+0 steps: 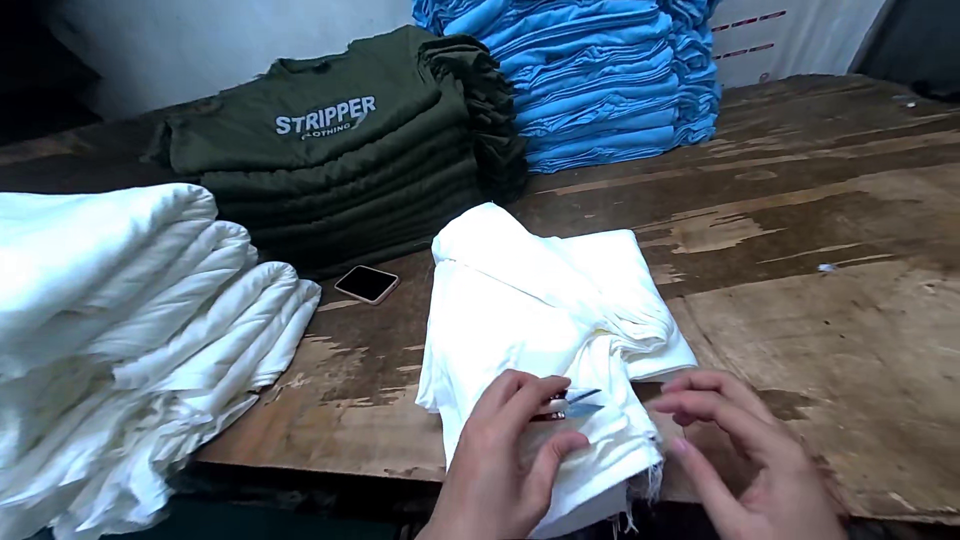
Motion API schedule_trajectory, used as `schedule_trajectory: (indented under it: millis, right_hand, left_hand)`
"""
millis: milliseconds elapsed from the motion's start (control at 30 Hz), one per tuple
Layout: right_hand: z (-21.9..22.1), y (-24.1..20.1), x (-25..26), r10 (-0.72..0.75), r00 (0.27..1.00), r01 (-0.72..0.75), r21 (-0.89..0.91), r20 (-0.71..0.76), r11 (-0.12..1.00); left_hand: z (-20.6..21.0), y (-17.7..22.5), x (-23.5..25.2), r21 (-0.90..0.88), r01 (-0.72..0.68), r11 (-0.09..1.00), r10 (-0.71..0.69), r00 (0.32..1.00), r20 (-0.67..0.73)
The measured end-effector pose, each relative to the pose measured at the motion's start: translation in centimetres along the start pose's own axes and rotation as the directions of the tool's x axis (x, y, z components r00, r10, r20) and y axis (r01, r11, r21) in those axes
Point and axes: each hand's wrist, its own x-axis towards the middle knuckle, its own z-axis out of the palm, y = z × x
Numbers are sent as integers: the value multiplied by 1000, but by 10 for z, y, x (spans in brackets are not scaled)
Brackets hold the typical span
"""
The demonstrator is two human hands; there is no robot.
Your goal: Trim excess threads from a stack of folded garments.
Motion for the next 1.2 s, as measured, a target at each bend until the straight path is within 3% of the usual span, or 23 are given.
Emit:
schedule_trajectory:
  millis: [67,300,467,567,667,733,833,933,967,1033,1100,1133,1200]
  right_hand:
    - [11,-5,2,48,998,-50,-53,-37,997]
    - [43,0,0,130,960,-160,-105,-247,981]
    - [52,2,2,-10,940,-41,-140,-342,989]
    - [50,-2,-1,-33,941,-13,-134,-336,991]
    - [33,-4,-11,40,956,-87,-153,-290,984]
    - [23,0,-17,65,964,-93,-98,-257,991]
    - [24,-3,-15,-6,989,0,-43,-145,999]
    - [51,-16,-2,-50,979,31,-98,-197,995]
    - [63,-14,3,-66,967,55,-54,-246,997]
    - [80,-7,17,-36,945,108,206,-325,973]
    - [86,-7,31,128,945,24,455,-300,890]
    - [86,-7,36,179,947,-18,516,-266,857]
    - [84,-1,35,99,982,-11,482,-158,876]
  left_hand:
    - [4,10,5,128,-26,991,36,996,-78]
    - [13,37,18,479,-148,865,216,972,-89]
    - [25,46,25,557,-213,803,256,967,2]
    - [27,47,27,567,-209,797,271,962,-26]
    - [16,45,18,488,-144,861,196,979,-56]
    - [9,41,9,384,-92,919,93,996,16]
    - [15,23,1,204,-32,979,29,999,18]
    - [12,17,5,9,-11,1000,11,1000,-6]
    - [11,16,8,-37,2,999,-2,1000,-12]
    - [9,13,16,-122,78,989,-81,997,-20]
    - [5,8,26,-219,203,955,-206,979,8]
    - [3,5,31,-261,266,928,-266,963,36]
    - [4,-2,39,-336,348,875,-341,937,82]
